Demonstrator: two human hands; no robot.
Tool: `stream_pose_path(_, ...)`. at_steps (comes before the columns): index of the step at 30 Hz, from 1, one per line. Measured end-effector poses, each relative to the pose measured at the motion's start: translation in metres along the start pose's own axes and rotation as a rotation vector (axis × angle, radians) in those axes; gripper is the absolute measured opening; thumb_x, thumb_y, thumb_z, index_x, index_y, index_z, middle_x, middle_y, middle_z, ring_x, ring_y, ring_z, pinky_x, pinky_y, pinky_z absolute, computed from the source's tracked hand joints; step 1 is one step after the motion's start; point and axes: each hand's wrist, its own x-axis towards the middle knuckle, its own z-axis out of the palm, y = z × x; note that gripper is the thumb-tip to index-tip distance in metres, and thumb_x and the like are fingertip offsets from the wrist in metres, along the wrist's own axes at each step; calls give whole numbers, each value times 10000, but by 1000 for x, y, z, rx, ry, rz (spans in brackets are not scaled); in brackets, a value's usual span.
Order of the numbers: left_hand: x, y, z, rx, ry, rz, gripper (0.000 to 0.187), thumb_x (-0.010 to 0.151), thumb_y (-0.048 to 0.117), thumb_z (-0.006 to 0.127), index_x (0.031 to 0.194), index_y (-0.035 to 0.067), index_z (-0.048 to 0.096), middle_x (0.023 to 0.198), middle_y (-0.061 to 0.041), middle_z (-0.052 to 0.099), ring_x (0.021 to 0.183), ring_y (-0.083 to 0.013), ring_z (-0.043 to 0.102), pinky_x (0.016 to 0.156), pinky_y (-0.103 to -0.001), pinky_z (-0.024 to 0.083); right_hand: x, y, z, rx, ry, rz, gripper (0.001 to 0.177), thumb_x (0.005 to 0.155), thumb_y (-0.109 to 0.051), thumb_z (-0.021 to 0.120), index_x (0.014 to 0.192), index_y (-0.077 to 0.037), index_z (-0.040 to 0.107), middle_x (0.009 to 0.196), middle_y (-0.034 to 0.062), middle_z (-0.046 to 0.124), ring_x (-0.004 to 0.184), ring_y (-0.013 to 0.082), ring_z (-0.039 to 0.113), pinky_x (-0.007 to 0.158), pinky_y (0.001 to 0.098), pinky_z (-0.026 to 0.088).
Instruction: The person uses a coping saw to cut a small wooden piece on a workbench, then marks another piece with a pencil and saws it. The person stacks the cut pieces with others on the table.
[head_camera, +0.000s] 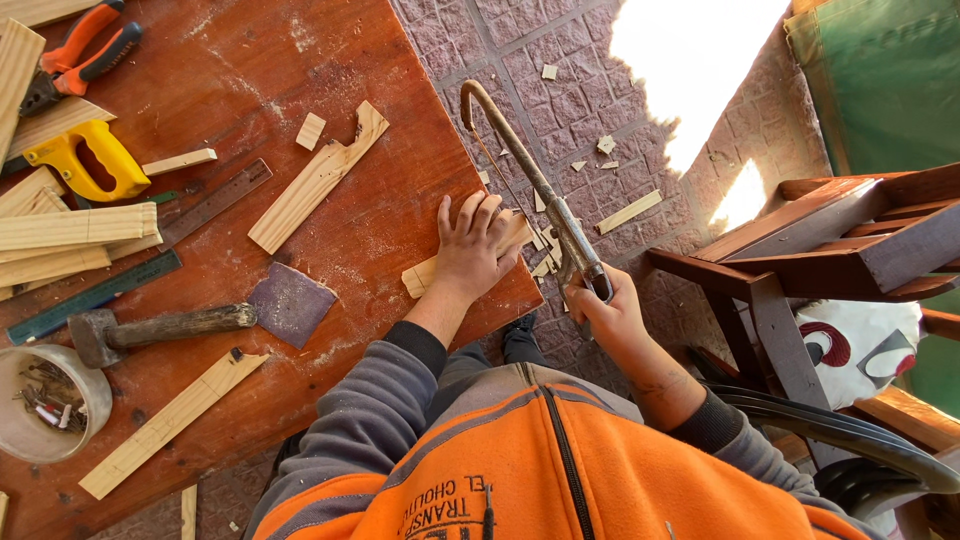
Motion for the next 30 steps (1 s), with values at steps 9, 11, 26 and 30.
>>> stream_pose_path(9, 0, 0, 0, 18, -4, 2, 565, 823, 531, 630, 1268, 189, 560, 1374, -82, 497, 1402, -300, 387, 1152, -685, 211, -7, 15, -6, 3, 4, -31, 147, 753, 58, 606, 623, 0, 569, 431, 98, 471, 451, 196, 515, 512, 295, 447)
stream_pose_path(11, 0, 0, -2, 16, -2, 2, 562, 824, 526, 629, 1268, 189, 560, 1374, -83, 495, 1402, -302, 386, 1150, -684, 213, -7, 17, -7, -5, -7, -28, 149, 747, 58, 599, 616, -3, 562, 435, 97, 470, 450, 194, 512, 510, 295, 445)
stream_pose_path(26, 0, 0, -3, -3, -35, 19, 541, 875, 550, 591, 1266, 176, 585, 1353, -48, 519, 1412, -308, 372, 1168, -706, 183, 2, -3, 3, -31, -51, 19, 144, 717, 62, 580, 595, -12, 563, 434, 80, 456, 437, 158, 487, 507, 273, 435)
stream_pose_path(30, -1, 0, -6, 0, -75, 36, 511, 913, 553, 552, 1247, 175, 630, 1320, -23, 565, 1424, -303, 371, 1179, -713, 165, 3, 1, 7, -9, -56, 11, 149, 762, 48, 622, 630, 0, 572, 431, 81, 470, 418, 149, 495, 489, 267, 435)
